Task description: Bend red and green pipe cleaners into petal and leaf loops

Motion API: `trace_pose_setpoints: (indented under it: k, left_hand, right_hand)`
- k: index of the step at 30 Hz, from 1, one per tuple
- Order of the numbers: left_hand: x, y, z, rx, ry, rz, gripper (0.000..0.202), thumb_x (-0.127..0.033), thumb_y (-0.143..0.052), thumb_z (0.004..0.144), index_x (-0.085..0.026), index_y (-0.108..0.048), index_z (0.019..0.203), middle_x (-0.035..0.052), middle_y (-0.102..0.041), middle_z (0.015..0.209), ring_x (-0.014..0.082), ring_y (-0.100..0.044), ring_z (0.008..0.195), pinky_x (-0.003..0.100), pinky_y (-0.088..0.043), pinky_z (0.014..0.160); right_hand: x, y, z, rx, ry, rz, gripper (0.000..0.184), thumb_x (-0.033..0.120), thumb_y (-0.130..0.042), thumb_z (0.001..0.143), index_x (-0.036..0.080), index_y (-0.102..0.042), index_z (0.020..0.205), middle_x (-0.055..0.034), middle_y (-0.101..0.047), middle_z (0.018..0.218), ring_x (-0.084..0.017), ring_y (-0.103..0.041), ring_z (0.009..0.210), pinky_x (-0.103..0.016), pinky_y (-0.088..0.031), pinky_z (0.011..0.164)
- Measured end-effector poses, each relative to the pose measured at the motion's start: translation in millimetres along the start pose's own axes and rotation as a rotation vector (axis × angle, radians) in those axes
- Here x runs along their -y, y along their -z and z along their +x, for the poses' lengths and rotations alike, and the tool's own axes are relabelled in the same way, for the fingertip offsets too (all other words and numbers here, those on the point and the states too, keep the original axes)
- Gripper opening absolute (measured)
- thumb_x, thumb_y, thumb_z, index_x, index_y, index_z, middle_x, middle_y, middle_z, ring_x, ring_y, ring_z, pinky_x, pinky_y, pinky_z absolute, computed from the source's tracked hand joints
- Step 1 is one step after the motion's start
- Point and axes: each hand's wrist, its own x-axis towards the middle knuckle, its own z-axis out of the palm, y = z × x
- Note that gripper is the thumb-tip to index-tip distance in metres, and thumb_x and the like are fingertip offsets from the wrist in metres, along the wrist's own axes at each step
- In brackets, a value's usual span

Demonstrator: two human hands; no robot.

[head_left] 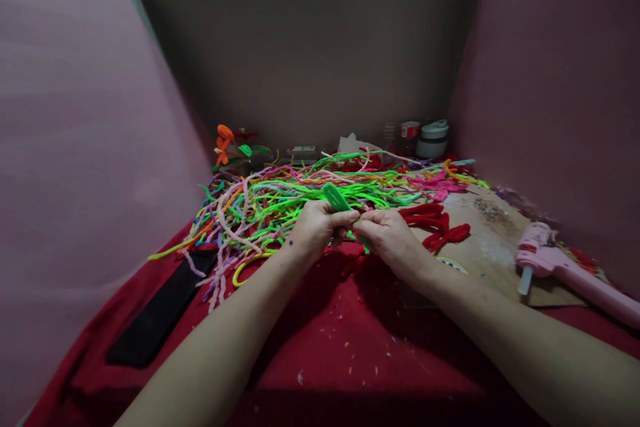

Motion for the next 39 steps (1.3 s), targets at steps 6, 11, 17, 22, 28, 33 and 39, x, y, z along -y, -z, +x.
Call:
trace_pose_setpoints:
  k: [6,11,17,22,28,33,39]
  left_hand:
    - [-0.7,10.3,7.3,-0.086,-0.035,-0.055,0.028,-0.028,-0.073,0.056,-0.014,-0.049,0.053,-0.0059,-0.045,0.042,0.0041,-0.036,0.032,0.018,-0.023,0.033]
    - [-5.0,22.7,11.3,-0.097,-0.144,-0.051,0.030,-0.026,-0.071,0.059,-0.015,-0.044,0.052,-0.0075,-0.040,0.041,0.0035,-0.034,0.033,0.018,-0.025,0.033]
    - [-8.3,29.7,13.4,-0.098,-0.202,-0.016,0.022,-0.024,-0.068,0.061,-0.013,-0.049,0.056,-0.0062,-0.043,0.044,0.0041,-0.037,0.035,0.019,-0.030,0.033]
    - [-11.9,30.5,11.5,-0.112,-0.217,-0.041,0.023,-0.021,-0.068,0.061,-0.013,-0.048,0.054,-0.0075,-0.039,0.043,0.0035,-0.035,0.035,0.018,-0.030,0.033]
    - [-11.9,26.8,7.7,0.004,-0.088,-0.156,0.027,-0.033,-0.071,0.062,-0.013,-0.055,0.071,-0.0054,-0.048,0.055,0.0024,-0.039,0.038,0.017,-0.032,0.037]
    - [-3.1,15.3,4.7,0.218,0.077,-0.088,0.024,-0.030,-0.071,0.062,-0.012,-0.055,0.065,-0.0048,-0.046,0.048,0.0034,-0.038,0.037,0.018,-0.028,0.036]
    - [-2.7,13.3,4.2,0.130,0.058,-0.165,0.023,-0.027,-0.072,0.061,-0.012,-0.056,0.064,-0.0064,-0.042,0.046,0.0027,-0.036,0.037,0.017,-0.025,0.037]
  right_hand:
    - [4.5,-0.9,-2.1,0.033,0.000,-0.061,0.021,0.019,-0.042,0.065,0.018,-0.041,0.044,0.0047,-0.033,0.041,-0.008,-0.030,0.043,-0.025,-0.020,0.046]
    - [0.2,-1.5,-0.1,0.054,0.054,-0.101,0.022,0.019,-0.042,0.066,0.018,-0.038,0.044,0.0050,-0.033,0.042,-0.008,-0.029,0.043,-0.024,-0.022,0.046]
    - [-1.0,-1.4,-0.2,0.045,0.104,-0.146,0.025,0.018,-0.042,0.066,0.018,-0.031,0.044,0.0060,-0.028,0.042,-0.007,-0.027,0.043,-0.024,-0.021,0.046]
    - [0.5,-2.1,-1.1,0.063,0.086,-0.144,0.026,0.018,-0.042,0.067,0.018,-0.032,0.044,0.0063,-0.027,0.041,-0.007,-0.026,0.042,-0.024,-0.019,0.045]
    - [-1.1,-1.7,0.6,0.040,-0.007,0.023,0.024,0.025,-0.045,0.071,0.016,-0.047,0.049,0.0050,-0.038,0.040,-0.008,-0.034,0.041,-0.023,-0.025,0.044]
    - [-2.5,-1.2,1.8,0.021,-0.008,0.106,0.030,0.034,-0.048,0.074,0.016,-0.049,0.050,0.0030,-0.044,0.042,-0.009,-0.037,0.041,-0.023,-0.027,0.044]
    - [-5.6,-2.9,1.8,0.069,-0.018,0.188,0.030,0.036,-0.052,0.072,0.014,-0.055,0.053,-0.0003,-0.053,0.049,-0.009,-0.044,0.045,-0.023,-0.035,0.049]
